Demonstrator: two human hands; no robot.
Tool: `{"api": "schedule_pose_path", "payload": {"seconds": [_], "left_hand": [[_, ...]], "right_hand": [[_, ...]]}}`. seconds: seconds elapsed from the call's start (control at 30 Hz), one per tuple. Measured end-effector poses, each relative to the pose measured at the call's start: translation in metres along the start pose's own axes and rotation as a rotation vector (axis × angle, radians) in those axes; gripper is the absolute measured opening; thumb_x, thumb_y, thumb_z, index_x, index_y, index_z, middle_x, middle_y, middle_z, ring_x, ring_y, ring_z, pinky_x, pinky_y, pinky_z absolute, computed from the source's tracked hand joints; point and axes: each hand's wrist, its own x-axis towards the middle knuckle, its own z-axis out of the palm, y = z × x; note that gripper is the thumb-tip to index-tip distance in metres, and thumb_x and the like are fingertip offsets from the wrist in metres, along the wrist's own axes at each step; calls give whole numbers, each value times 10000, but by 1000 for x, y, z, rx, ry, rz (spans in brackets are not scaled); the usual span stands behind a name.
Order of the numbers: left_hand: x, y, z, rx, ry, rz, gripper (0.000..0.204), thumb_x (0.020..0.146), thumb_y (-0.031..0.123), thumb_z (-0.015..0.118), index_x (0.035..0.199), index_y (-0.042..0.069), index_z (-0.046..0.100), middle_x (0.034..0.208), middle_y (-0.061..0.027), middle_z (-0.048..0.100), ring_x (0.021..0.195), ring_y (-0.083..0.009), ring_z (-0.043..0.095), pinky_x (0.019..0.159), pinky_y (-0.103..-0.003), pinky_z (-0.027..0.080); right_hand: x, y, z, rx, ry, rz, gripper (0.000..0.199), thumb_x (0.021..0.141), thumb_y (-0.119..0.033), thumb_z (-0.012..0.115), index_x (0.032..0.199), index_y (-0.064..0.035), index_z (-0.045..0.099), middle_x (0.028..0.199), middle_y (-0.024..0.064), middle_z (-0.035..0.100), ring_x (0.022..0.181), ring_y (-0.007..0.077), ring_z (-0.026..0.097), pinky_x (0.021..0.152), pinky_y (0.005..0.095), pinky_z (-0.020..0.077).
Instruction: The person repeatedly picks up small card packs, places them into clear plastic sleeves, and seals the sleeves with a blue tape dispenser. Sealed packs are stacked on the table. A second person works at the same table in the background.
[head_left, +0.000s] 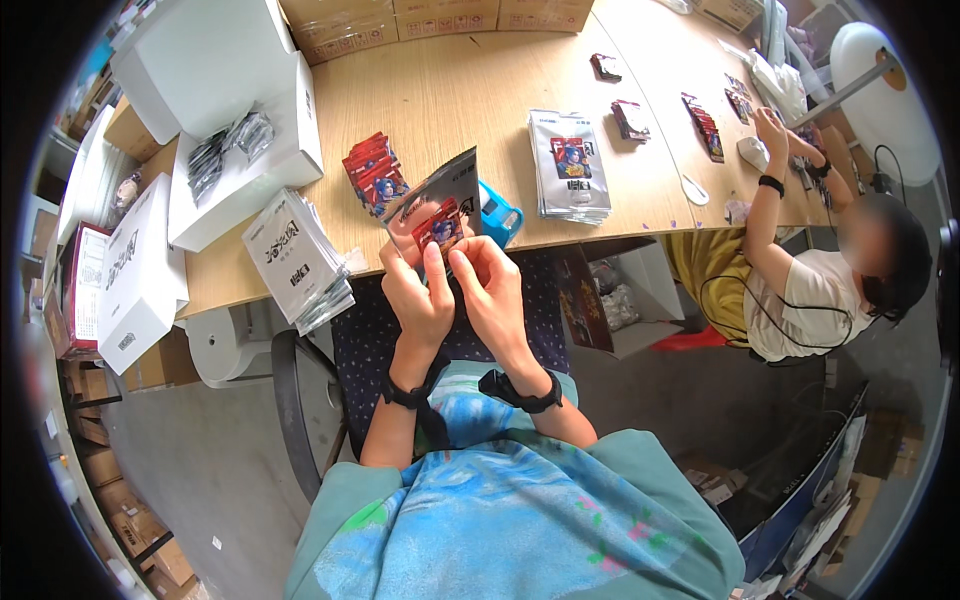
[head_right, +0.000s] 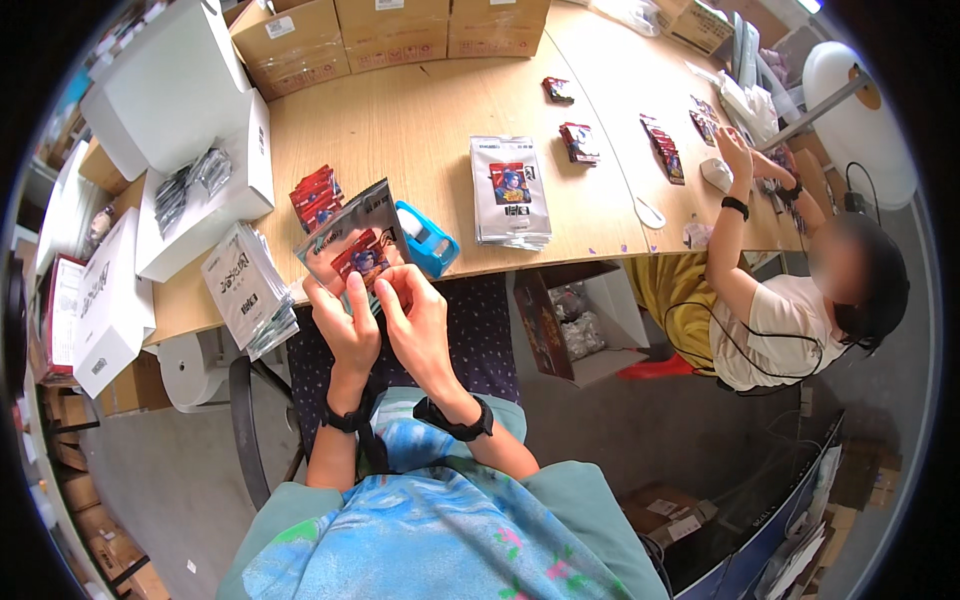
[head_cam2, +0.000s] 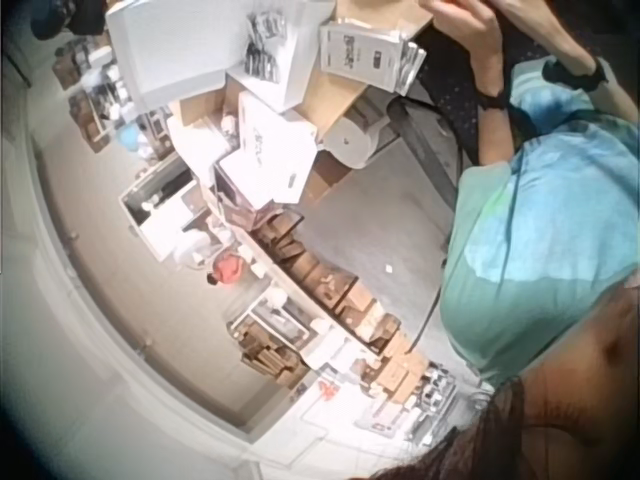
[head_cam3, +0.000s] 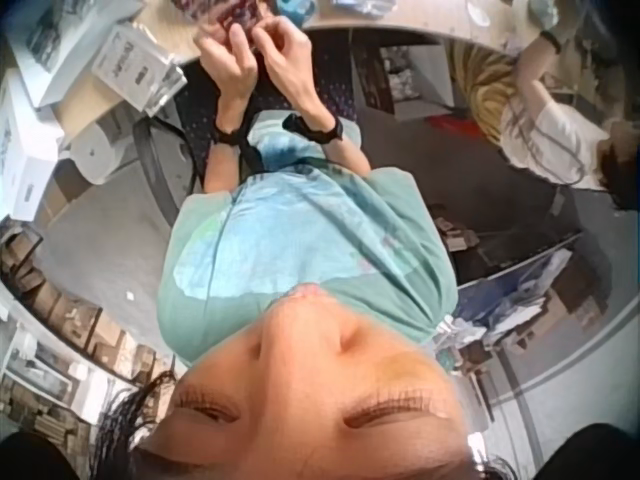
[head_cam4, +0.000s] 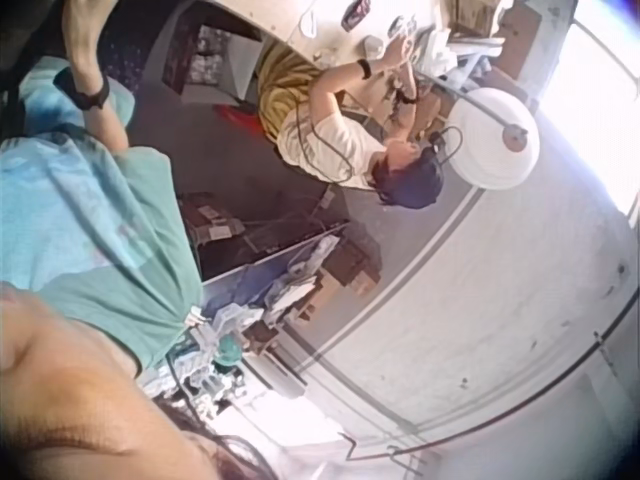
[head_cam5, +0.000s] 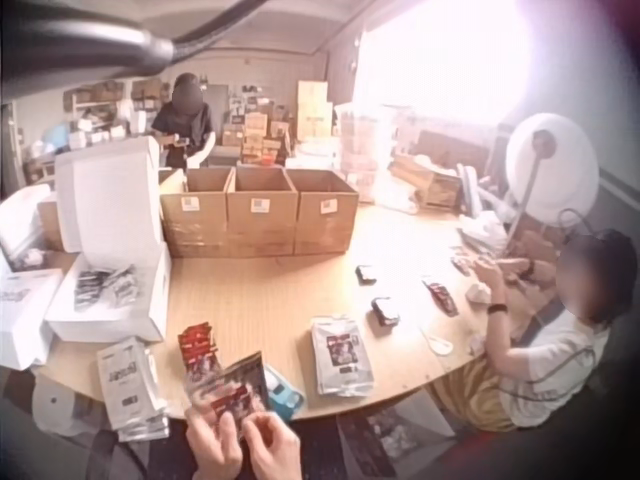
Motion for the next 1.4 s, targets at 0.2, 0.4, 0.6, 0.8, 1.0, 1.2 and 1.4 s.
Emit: {"api": "schedule_pose_path", "payload": {"seconds": [0.2, 0.4, 0.6, 0.8, 1.0, 1.2, 1.4], "left_hand": [[3, 7, 1, 37, 33, 114, 259, 1026, 89, 563, 1210, -60, 455, 1067, -213, 735, 932, -300, 742, 856, -375, 565], [0, 2, -4, 150, 9, 221, 266, 1004, 48, 569, 1231, -53, 474, 1153, -237, 732, 958, -358, 756, 850, -397, 588], [7, 13, -6, 184, 7, 268, 263, 996, 37, 573, 1231, -55, 498, 1159, -246, 728, 958, -367, 755, 842, -404, 591], [6, 10, -2, 201, 97, 384, 260, 985, 34, 594, 1209, -70, 511, 977, -240, 740, 816, -384, 750, 732, -414, 593], [-1, 14, -5, 133, 142, 352, 280, 992, 64, 601, 1208, -84, 503, 1027, -258, 723, 901, -337, 746, 788, -388, 587], [-2, 36, -9, -280, 206, -12, 346, 1043, 51, 500, 1324, -77, 343, 1247, -216, 537, 1101, -216, 591, 999, -362, 463], [8, 29, -17, -294, 251, -34, 397, 1057, 46, 477, 1410, -47, 319, 1302, -174, 509, 1103, -185, 571, 989, -329, 459]], "right_hand": [[-1, 0, -1, -23, -10, 8, 117, 1012, -93, 657, 1006, 19, 622, 896, 6, 666, 834, 40, 611, 745, 220, 521], [1, -6, 2, -32, 53, -26, 197, 970, -151, 724, 915, 30, 669, 724, 43, 688, 660, 46, 590, 599, 245, 497], [4, 1, -1, -26, 1, 58, 194, 987, -144, 722, 905, 21, 664, 793, 1, 685, 731, 24, 596, 645, 205, 502], [-1, 5, 4, 30, 42, 46, 232, 962, -158, 755, 914, 18, 612, 781, 26, 686, 709, 55, 618, 637, 228, 512], [0, -2, -4, -188, 91, 36, 398, 861, -189, 830, 885, -29, 466, 719, 58, 615, 666, 69, 544, 599, 263, 490], [-5, 3, -2, -206, 75, -4, 542, 767, -333, 924, 831, -54, 463, 684, 66, 636, 605, 117, 577, 557, 290, 489], [-6, 0, -6, -249, -45, -13, 523, 803, -342, 901, 799, -53, 465, 701, 72, 664, 596, 102, 564, 554, 293, 490]]}}
